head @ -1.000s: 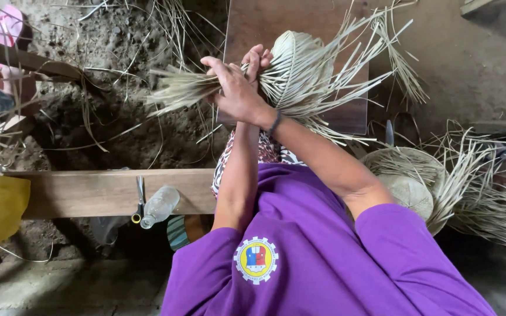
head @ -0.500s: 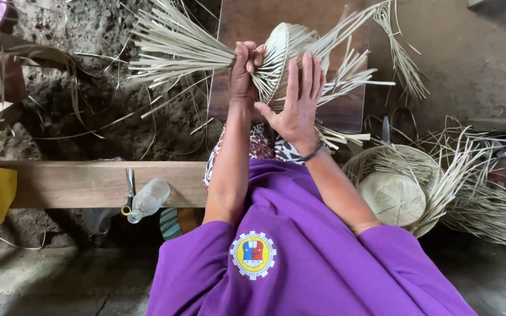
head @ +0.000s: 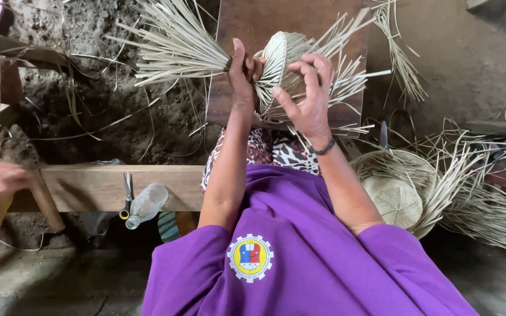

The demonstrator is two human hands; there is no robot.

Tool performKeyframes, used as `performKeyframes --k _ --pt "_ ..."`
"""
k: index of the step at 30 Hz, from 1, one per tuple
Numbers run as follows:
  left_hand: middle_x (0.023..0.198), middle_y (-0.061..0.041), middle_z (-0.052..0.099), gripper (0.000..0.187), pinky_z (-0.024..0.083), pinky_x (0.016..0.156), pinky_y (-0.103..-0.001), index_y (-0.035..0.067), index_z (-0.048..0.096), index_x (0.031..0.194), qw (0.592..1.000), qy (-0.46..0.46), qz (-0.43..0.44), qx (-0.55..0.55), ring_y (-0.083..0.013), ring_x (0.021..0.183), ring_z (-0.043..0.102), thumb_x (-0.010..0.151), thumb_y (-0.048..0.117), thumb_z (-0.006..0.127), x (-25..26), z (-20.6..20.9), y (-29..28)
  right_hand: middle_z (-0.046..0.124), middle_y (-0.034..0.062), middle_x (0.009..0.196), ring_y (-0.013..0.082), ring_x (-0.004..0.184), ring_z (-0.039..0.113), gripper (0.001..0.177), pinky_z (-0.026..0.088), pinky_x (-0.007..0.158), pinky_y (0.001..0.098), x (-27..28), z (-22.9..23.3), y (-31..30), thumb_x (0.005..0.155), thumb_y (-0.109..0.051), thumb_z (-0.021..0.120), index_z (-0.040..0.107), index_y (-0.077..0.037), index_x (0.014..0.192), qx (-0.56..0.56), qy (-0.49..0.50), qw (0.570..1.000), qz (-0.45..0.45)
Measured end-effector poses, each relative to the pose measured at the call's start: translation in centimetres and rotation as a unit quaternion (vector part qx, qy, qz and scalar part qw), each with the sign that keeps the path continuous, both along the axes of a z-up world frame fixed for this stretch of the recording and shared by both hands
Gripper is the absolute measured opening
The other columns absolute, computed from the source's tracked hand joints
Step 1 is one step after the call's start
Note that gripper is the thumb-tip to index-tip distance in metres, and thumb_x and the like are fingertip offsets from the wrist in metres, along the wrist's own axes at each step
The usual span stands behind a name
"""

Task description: Weaving a hat using dried plant fibers or straw strips by interlacing them manually.

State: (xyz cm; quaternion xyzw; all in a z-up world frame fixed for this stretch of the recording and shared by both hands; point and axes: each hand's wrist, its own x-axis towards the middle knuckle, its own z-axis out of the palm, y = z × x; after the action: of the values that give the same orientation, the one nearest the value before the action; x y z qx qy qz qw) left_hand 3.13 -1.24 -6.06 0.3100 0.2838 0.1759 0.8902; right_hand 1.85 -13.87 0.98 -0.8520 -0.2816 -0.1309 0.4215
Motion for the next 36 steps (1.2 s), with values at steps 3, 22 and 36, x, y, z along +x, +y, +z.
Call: performKeyframes --k 3,22,36 --pt "0.035 0.001 0.031 0.048 0.052 0.067 -0.030 0.015 0.042 0.045 1.000 -0.002 -0.009 -0.015 -0.0113 0.034 0.034 0.084 0.041 0.055 0.0 -1.3 0.1 0.042 0.0108 0.112 0.0236 0.108 0.042 0.037 0.038 0.095 0.0403 1.7 -0.7 0.0 0.086 -0.039 0.061 0.057 -0.003 0.093 0.016 0.001 1.000 -0.001" --pt "0.044 0.005 0.033 0.039 0.043 0.052 -0.024 0.013 0.049 0.062 0.970 0.086 0.080 -0.215 -0.0102 0.043 0.039 0.081 0.044 0.062 0.4 -2.6 -0.2 0.057 -0.0028 0.066 0.0158 0.061 0.051 0.044 0.039 0.078 0.0411 11.5 -5.1 1.8 0.094 -0.046 0.044 0.039 -0.016 0.062 -0.246 0.333 0.909 -0.042" --pt "0.037 0.004 0.020 0.048 0.035 0.047 -0.027 0.014 0.040 0.049 0.987 -0.152 -0.016 -0.046 -0.0108 0.032 0.024 0.086 0.042 0.051 -0.1 2.3 -1.2 0.011 0.0182 0.157 0.0293 0.148 0.012 0.119 0.009 0.124 0.0472 -2.2 -0.5 -3.3 0.068 -0.084 0.039 0.013 0.000 0.148 -0.169 0.132 0.976 0.028"
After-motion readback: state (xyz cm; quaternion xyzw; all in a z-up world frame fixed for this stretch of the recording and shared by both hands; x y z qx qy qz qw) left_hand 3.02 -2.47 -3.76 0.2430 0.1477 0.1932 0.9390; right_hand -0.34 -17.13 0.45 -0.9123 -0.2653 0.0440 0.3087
